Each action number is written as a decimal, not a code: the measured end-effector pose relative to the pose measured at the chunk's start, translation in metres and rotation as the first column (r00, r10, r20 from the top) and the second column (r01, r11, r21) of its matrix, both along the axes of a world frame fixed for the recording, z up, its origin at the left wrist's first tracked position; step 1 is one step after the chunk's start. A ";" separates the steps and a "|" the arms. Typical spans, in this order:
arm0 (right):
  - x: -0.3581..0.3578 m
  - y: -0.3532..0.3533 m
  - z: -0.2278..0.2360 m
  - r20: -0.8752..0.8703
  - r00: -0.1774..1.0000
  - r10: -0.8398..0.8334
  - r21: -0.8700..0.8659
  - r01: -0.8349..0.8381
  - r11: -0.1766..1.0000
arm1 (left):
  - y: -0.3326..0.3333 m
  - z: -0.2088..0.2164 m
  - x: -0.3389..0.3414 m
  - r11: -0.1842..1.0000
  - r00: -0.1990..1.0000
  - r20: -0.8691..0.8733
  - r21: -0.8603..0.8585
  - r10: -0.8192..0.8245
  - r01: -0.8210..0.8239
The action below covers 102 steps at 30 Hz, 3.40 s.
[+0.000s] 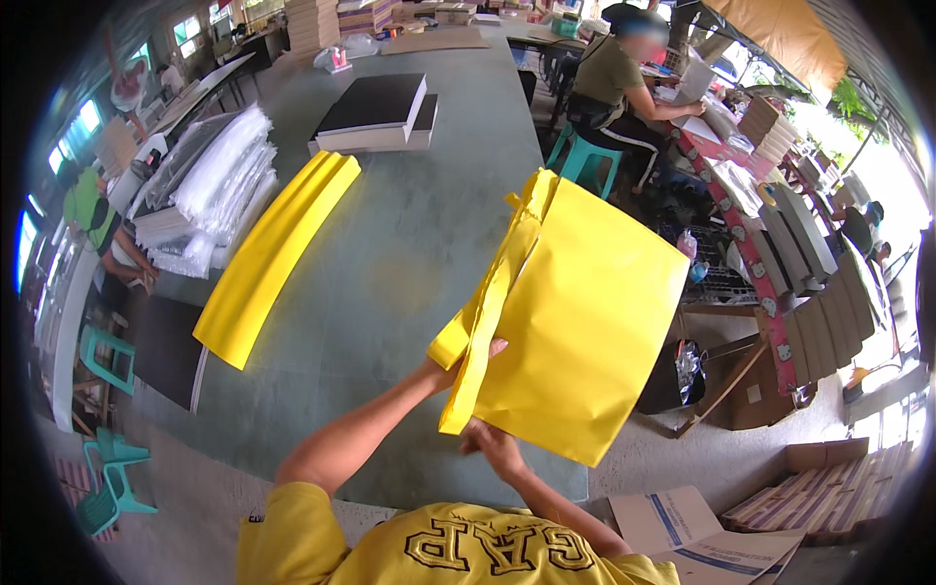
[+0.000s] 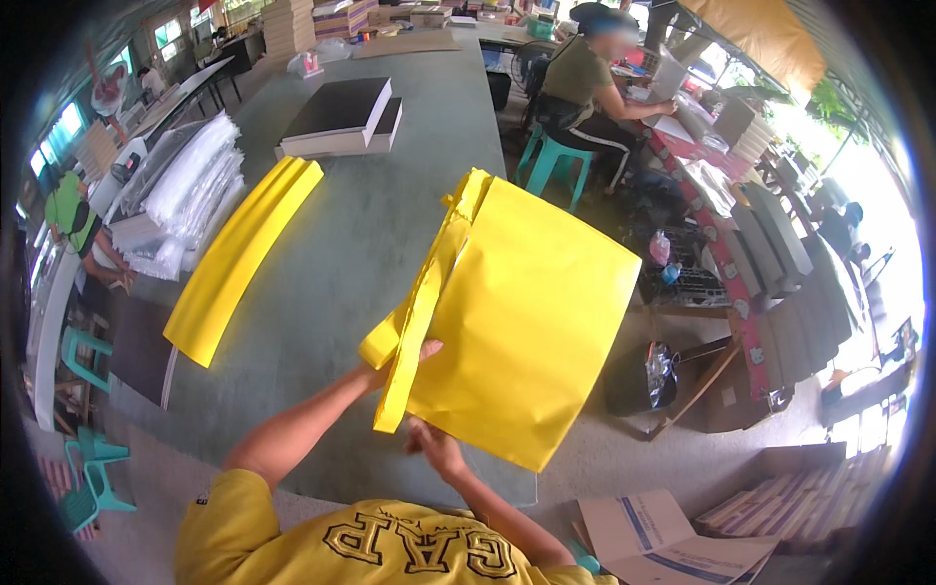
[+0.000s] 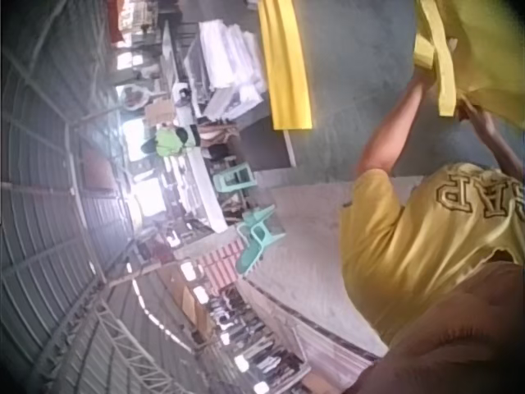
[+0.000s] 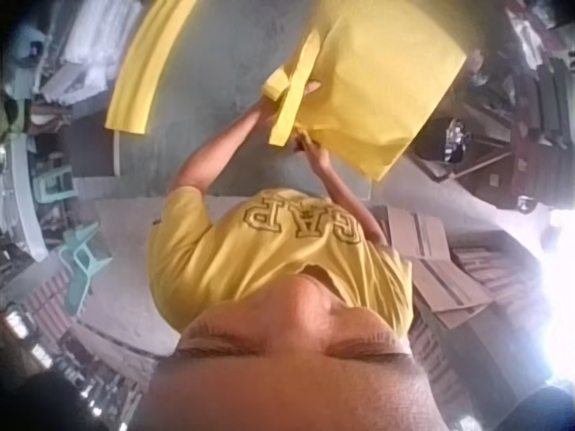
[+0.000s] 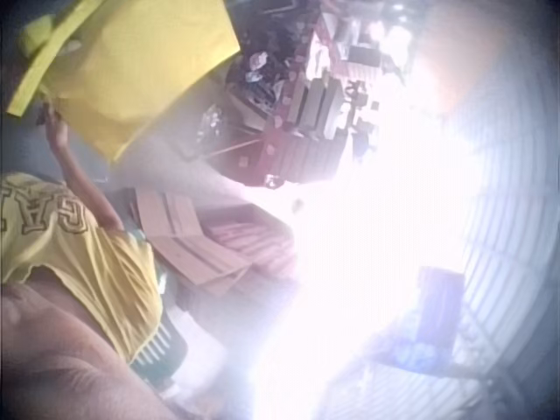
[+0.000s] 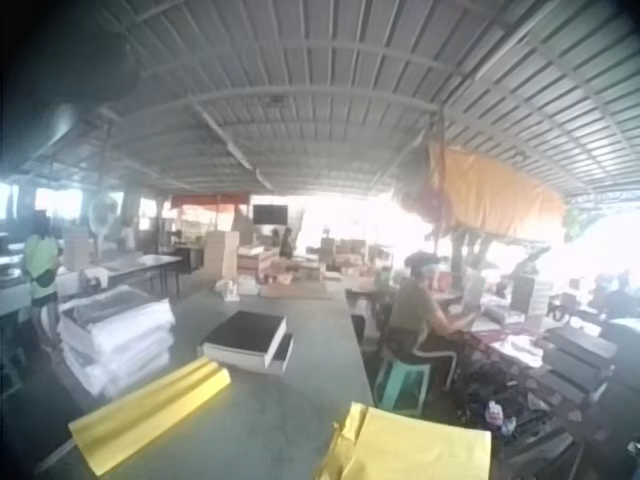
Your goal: The person cuts a yellow sheet of paper using scissors. The person trims the edges of the sheet and then cuts it into smaller rectangular pieces on a work table.
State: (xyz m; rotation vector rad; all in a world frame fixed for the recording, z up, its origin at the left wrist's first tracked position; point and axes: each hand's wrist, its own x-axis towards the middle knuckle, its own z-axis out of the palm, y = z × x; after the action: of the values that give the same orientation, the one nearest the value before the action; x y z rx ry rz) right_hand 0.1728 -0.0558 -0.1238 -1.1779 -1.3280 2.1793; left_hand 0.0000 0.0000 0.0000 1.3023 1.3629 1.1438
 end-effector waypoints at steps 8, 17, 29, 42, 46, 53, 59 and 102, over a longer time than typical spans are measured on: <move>0.032 0.081 0.263 0.245 0.954 0.175 0.924 -0.284 0.257 | -0.016 0.039 -0.024 0.998 0.974 -0.217 -0.003 -0.069 0.070; 0.010 0.201 0.404 0.614 0.765 0.194 0.673 -0.636 0.377 | -0.029 0.079 -0.018 0.975 0.879 -0.424 -0.055 -0.218 0.215; -0.006 0.194 0.402 0.584 0.720 0.374 0.417 -0.662 0.623 | -0.044 0.087 -0.010 0.988 0.966 -0.210 -0.023 -0.153 0.152; -0.010 0.195 0.395 0.712 0.599 0.367 0.381 -0.768 0.515 | -0.037 0.065 -0.019 0.980 0.947 -0.256 -0.097 -0.195 0.176; -0.012 0.198 0.387 0.622 0.659 0.424 0.428 -0.739 0.521 | -0.034 0.051 -0.024 0.987 0.914 -0.376 -0.091 -0.155 0.130; -0.020 0.188 0.393 0.797 0.569 0.203 0.408 -0.754 0.515 | -0.036 0.061 -0.019 0.972 0.913 -0.341 -0.146 -0.223 0.183; -0.021 0.197 0.385 0.697 0.665 0.268 0.462 -0.702 0.542 | -0.037 0.053 -0.019 0.985 0.927 -0.332 -0.068 -0.172 0.158; -0.020 0.185 0.380 0.698 0.670 0.253 0.398 -0.657 0.640 | -0.025 0.042 -0.010 0.980 0.932 -0.340 0.104 -0.127 0.171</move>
State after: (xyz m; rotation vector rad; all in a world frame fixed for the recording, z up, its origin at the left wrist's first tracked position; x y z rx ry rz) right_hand 0.1530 0.1294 0.2563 -1.3417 -2.6657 1.3668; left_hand -0.0102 -0.0249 0.0419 1.7257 1.4144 0.9521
